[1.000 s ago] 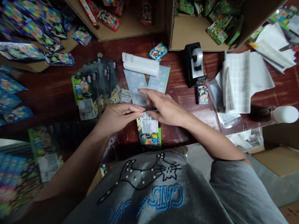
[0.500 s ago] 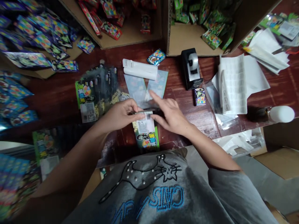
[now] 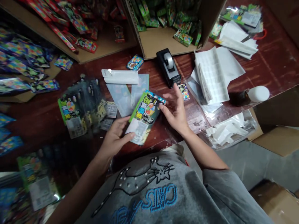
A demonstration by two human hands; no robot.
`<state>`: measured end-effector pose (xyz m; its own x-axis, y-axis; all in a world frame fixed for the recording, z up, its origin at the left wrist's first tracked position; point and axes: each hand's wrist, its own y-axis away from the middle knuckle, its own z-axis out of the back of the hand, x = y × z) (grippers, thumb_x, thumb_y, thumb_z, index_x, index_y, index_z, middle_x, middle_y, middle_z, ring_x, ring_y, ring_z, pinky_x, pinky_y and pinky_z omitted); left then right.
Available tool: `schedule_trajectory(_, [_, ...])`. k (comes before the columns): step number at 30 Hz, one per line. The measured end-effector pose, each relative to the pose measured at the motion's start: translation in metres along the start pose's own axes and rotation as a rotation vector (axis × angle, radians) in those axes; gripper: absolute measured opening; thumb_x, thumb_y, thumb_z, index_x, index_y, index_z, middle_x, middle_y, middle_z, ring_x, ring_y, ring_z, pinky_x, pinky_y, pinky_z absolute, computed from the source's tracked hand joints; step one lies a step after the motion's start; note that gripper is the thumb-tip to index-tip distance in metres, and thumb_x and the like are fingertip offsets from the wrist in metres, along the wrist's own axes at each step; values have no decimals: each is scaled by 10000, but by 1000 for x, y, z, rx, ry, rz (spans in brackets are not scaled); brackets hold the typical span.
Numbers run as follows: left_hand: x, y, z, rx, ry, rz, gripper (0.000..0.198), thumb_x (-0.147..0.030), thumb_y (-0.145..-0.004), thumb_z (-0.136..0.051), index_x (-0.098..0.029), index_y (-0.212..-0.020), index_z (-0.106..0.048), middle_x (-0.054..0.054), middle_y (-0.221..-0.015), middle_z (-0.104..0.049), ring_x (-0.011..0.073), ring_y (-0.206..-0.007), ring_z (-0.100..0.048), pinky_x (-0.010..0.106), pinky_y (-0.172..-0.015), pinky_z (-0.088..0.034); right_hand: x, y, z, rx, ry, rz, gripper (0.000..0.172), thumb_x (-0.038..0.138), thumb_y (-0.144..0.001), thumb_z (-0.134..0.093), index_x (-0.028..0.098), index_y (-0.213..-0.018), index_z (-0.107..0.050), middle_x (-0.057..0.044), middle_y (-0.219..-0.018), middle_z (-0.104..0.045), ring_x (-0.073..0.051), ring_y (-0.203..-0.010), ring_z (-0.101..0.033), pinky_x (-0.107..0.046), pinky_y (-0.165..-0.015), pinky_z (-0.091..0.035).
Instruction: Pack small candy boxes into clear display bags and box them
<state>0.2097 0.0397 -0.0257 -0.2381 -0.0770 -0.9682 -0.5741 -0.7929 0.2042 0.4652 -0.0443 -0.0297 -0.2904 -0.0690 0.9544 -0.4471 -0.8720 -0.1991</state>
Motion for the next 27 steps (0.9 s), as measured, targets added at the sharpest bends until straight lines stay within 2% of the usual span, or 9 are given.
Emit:
schedule_trajectory(2, [-1,0,-10,26,-2,-2,461,-425,-828,-865,-252,-1191,-639,72,-1202,-743,234,-1093,-748,376,-929,-643,1,1,-3,97,-13,14,947,540,-1052,-584,445,-1721,79,-116,-1475,-522,-255,-1135,-659,-469,-999,-619])
schedule_trajectory(6, [-2,-10,-23,-36,76,-66,558,-369,-886,-794,-282,-1372,-534,62,-1184,-714,184,-971,-744,330,-830,-657,0,13,-13,120,-42,26,943,474,-1055,-603,423,-1738,45,-118,-1537,-505,-225,-1093,-664,-435,-1018,-616])
schedule_trajectory(8, [0,-11,-23,-23,59,-87,544,-358,-891,-784,-260,-1380,-567,80,-1223,-715,189,-1019,-737,332,-876,-651,-4,19,-16,139,-74,12,942,439,-1055,-617,388,-1749,19,-111,-1427,-604,-220,-1079,-668,-427,-1036,-609])
schedule_trajectory(10, [2,-9,-21,16,31,-74,453,-369,-892,-777,-229,-1298,-635,90,-1252,-727,198,-1064,-732,344,-932,-642,-10,24,-15,206,-99,-10,915,429,-1055,-631,348,-1757,-49,-90,-1276,-682,-217,-1063,-673,-418,-1030,-609])
schedule_trajectory(14, [3,-7,-16,67,-40,-51,259,-406,-925,-740,-215,-1098,-716,89,-1194,-769,226,-1130,-736,401,-1052,-596,-20,30,-8,342,-133,-30,813,436,-1053,-652,323,-1736,-226,-39,-1110,-714,-186,-972,-685,-371,-946,-634])
schedule_trajectory(17, [0,-11,-18,37,-31,-85,223,-429,-962,-715,-214,-1014,-737,108,-1247,-780,247,-1231,-724,434,-1142,-543,-18,31,-3,339,-123,-36,880,456,-1057,-643,348,-1754,-117,-72,-1235,-707,-200,-1026,-708,-404,-979,-641])
schedule_trajectory(20, [-3,-14,-24,-13,53,-72,262,-439,-946,-741,-218,-1083,-708,91,-1154,-811,232,-1148,-767,416,-1085,-581,-13,30,-2,316,-102,-61,1005,523,-1051,-635,369,-1749,71,-130,-1427,-636,-238,-1138,-715,-451,-1020,-641])
schedule_trajectory(23, [-7,-15,-27,-17,77,-60,366,-424,-906,-790,-230,-1203,-698,72,-1104,-824,219,-1110,-781,390,-1052,-596,-10,27,2,348,-117,-73,999,533,-1052,-636,347,-1747,55,-90,-1223,-715,-235,-1048,-733,-442,-986,-648])
schedule_trajectory(27, [-18,-16,-26,59,-22,-34,231,-432,-951,-755,-215,-1018,-798,78,-1138,-835,213,-1085,-775,382,-1059,-581,-4,23,9,378,-193,-75,933,491,-1025,-704,326,-1734,-120,-21,-1031,-733,-197,-897,-729,-389,-900,-655])
